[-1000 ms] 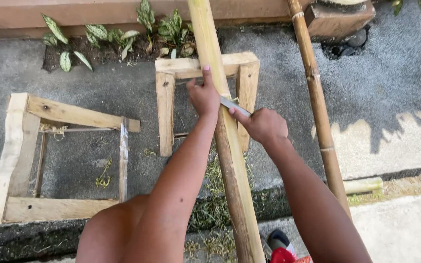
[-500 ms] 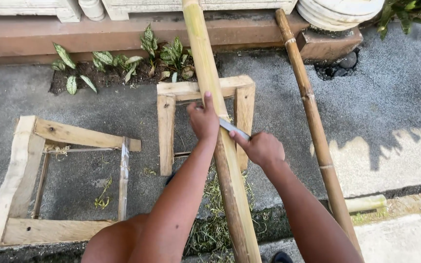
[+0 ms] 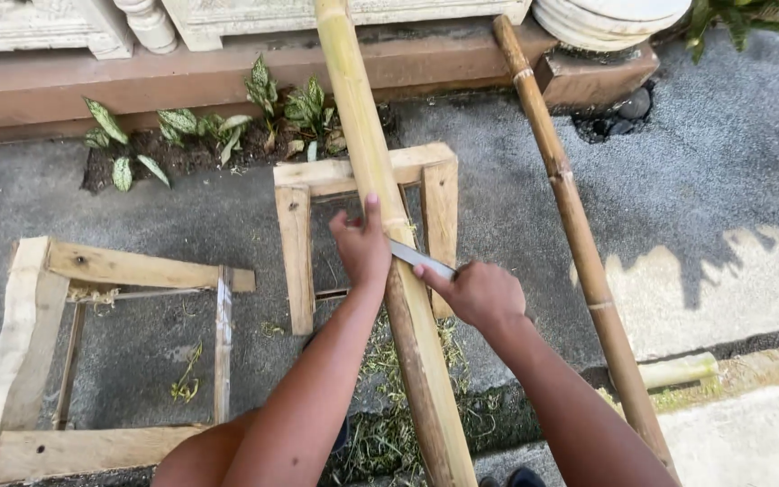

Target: The recorder is scraping the outer green layer off a bamboo pole using a knife.

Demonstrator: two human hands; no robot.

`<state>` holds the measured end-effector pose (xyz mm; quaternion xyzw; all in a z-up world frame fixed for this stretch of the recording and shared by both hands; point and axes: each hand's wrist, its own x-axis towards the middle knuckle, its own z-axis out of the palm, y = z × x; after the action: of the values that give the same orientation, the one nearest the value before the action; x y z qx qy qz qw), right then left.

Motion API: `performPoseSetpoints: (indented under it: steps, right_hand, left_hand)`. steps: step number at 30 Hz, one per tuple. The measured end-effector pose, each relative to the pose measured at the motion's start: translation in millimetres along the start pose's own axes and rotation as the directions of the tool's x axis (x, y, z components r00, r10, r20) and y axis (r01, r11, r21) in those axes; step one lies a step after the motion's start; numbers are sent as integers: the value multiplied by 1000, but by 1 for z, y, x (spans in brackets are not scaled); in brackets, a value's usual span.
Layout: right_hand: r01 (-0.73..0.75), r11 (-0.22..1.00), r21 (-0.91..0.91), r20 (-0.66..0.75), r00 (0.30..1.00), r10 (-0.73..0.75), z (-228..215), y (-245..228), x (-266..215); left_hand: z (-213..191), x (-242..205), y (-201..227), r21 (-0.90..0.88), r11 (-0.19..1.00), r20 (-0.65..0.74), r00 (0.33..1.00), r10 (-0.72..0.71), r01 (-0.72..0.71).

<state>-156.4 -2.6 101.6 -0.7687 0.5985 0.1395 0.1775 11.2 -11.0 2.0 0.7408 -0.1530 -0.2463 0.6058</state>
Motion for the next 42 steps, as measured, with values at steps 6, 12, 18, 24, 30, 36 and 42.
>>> performPoseSetpoints:
  steps: [6,12,18,24,30,36,42]
  right_hand:
    - [26,998,60,-30,999,-24,0,-11,18]
    - [-15,993,117,65,998,7,24,12,7]
    - [-5,985,174,8,1000,4,41,12,18]
    - [-19,973,231,31,999,12,18,13,18]
    - [-68,966,248,74,996,51,32,4,24]
    - [-117,733,670,30,991,131,101,11,73]
    - [-427,294,855,413,904,113,94,82,-11]
  left_hand:
    - [4,8,21,78,997,-35,999,25,-22]
    - [-9,-25,2,43,992,52,991,119,-121]
    - [6,-5,31,253,962,-45,992,117,-103]
    - [-1,-17,31,257,966,34,999,14,-22]
    - [9,5,39,293,954,12,998,66,-66]
    - [-13,-33,42,334,926,196,974,116,-177]
    - [-21,-51,9,663,503,523,824,218,-554]
